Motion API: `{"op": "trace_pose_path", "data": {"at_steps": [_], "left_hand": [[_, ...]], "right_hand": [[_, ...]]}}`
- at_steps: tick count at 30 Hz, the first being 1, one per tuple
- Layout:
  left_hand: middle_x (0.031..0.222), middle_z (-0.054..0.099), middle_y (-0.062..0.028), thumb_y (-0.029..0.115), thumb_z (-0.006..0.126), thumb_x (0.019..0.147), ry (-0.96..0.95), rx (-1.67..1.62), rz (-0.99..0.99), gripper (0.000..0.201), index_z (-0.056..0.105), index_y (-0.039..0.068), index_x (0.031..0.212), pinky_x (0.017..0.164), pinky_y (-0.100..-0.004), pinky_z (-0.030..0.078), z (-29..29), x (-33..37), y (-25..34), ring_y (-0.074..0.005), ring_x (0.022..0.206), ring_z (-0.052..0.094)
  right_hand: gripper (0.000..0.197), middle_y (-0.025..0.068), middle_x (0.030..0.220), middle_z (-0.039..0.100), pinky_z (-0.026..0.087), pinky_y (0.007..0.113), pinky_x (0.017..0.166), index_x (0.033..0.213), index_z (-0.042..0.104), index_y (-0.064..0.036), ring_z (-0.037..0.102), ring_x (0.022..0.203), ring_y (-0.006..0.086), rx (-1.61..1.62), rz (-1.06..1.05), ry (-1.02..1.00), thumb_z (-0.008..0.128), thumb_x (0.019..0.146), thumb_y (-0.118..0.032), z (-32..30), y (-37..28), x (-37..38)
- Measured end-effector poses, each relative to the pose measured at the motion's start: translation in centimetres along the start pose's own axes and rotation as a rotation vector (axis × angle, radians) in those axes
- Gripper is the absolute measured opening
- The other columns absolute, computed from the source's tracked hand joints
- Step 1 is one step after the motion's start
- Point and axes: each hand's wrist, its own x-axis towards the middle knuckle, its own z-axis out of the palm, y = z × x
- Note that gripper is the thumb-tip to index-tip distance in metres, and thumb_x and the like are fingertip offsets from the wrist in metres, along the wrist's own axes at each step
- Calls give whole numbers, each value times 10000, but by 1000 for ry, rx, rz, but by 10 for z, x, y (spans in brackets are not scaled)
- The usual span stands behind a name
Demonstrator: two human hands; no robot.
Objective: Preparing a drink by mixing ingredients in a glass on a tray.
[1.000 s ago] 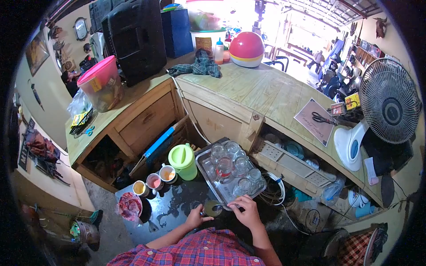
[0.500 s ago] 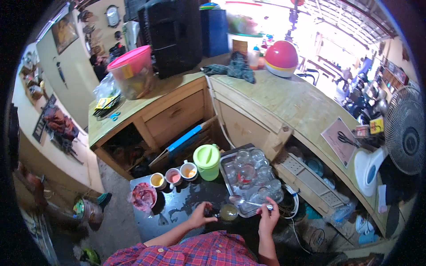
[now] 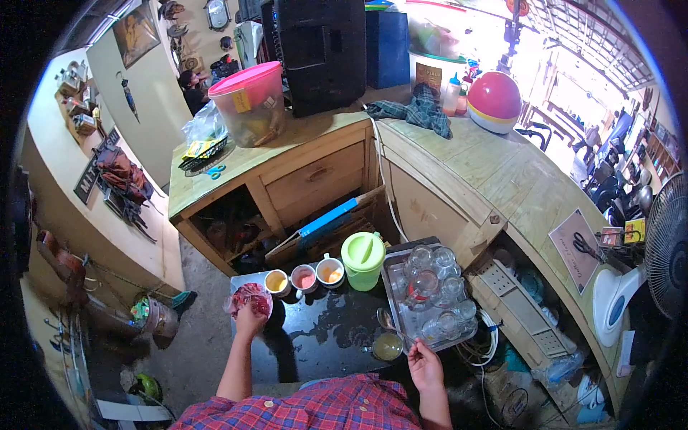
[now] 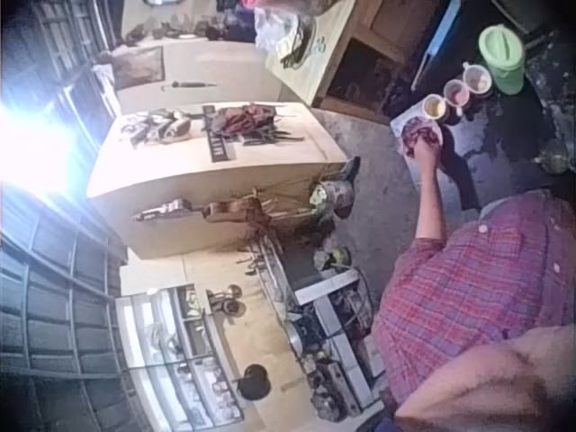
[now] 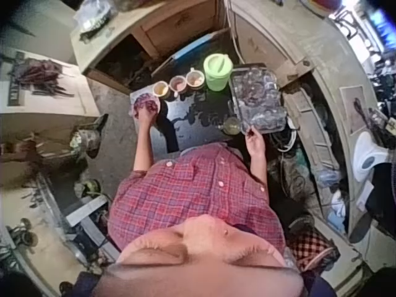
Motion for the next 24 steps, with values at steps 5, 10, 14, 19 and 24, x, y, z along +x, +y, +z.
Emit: {"op": "trace_pose_path", "data": {"at_steps": [5, 10, 14, 19, 24], "left_hand": [[949, 675, -180, 267, 738, 703, 191, -25, -8, 434, 631, -1, 1027, 854, -425, 506, 19, 7, -4, -332, 929, 646], [872, 689, -171, 268, 734, 729, 323, 261, 70, 388, 655, 0, 998, 786, -445, 529, 24, 27, -3, -347, 817, 661], [875, 680, -190, 209, 714, 746, 206, 229, -132, 230, 705, 36, 897, 770, -449, 530, 13, 43, 1, -368, 834, 654], [875, 660, -222, 75, 649, 782, 418, 76, 172, 139, 704, 22, 897, 757, -460, 509, -14, 19, -5, -406, 811, 632], [967, 655, -200, 64, 577, 856, 391, -249, 89, 128, 652, -22, 914, 768, -391, 511, -22, 22, -12, -349, 863, 639]], "right_hand": [[148, 79, 864, 619, 541, 249, 740, 1039, 615, 19, 615, 769, 152, 69, 71, -13, 609, 901, -33, -8, 0, 6], [155, 74, 833, 619, 538, 250, 719, 1047, 617, 15, 614, 741, 156, 101, 114, -8, 610, 903, -42, -5, 2, 5], [169, 96, 882, 610, 545, 244, 732, 1063, 588, 35, 612, 758, 157, 131, 115, -18, 599, 903, -17, -9, 0, 4], [153, 79, 843, 629, 546, 256, 720, 1030, 630, 16, 623, 732, 157, 139, 100, 9, 627, 887, -36, -19, -2, 5], [170, 84, 863, 633, 547, 260, 736, 1049, 624, 18, 628, 743, 157, 145, 120, 28, 619, 884, -22, -19, 0, 6]]}}
